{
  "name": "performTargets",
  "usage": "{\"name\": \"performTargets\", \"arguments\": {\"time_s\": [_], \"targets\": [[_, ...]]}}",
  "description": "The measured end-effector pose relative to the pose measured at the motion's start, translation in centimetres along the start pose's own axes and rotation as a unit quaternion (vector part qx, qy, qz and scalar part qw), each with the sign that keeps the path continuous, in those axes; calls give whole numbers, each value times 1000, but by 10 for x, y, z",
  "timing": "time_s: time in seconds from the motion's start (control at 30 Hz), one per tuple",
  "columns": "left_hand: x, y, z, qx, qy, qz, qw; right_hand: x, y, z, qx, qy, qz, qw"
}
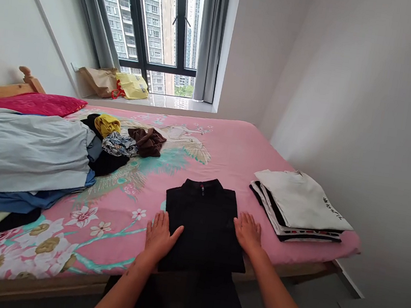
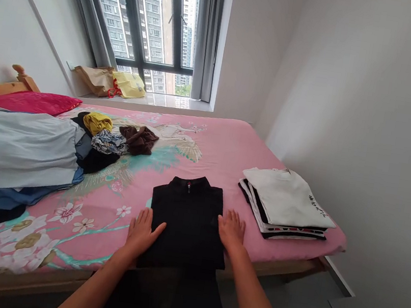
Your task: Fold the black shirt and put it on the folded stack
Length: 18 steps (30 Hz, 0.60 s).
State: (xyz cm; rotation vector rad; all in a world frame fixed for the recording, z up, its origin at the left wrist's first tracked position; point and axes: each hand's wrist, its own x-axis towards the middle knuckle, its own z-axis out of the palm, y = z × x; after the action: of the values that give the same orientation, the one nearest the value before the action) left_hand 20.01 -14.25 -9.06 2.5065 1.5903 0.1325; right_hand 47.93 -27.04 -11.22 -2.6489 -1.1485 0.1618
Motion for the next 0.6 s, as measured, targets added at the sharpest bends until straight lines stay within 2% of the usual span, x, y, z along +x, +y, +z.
{"name": "performTargets", "arguments": {"time_s": [0.13, 0.2, 0.27, 0.33, 0.4, 0.47, 0.53, 0.6], "targets": [[-47, -30, 10, 17, 40, 3, 999, -45, 37, 14, 3, 110, -25, 994], [-79, -43, 21, 18, 81, 25, 996, -78, 48, 27, 35, 160, -29, 986], [-110, -52, 35, 16, 134, 51, 990, -116, 52, 44, 93, 186, -32, 978], [-137, -58, 47, 12, 173, 77, 982, -154, 48, 61, 166, 146, -34, 975], [-157, -59, 54, 3, 181, 99, 979, -188, 40, 73, 219, 36, -32, 975], [-170, -57, 55, -15, 164, 114, 980, -214, 29, 77, 212, -50, -32, 975], [-176, -54, 54, -40, 141, 121, 982, -230, 19, 71, 169, -75, -35, 982], [-179, -50, 52, -76, 116, 124, 983, -239, 11, 62, 141, -61, -56, 987]]}}
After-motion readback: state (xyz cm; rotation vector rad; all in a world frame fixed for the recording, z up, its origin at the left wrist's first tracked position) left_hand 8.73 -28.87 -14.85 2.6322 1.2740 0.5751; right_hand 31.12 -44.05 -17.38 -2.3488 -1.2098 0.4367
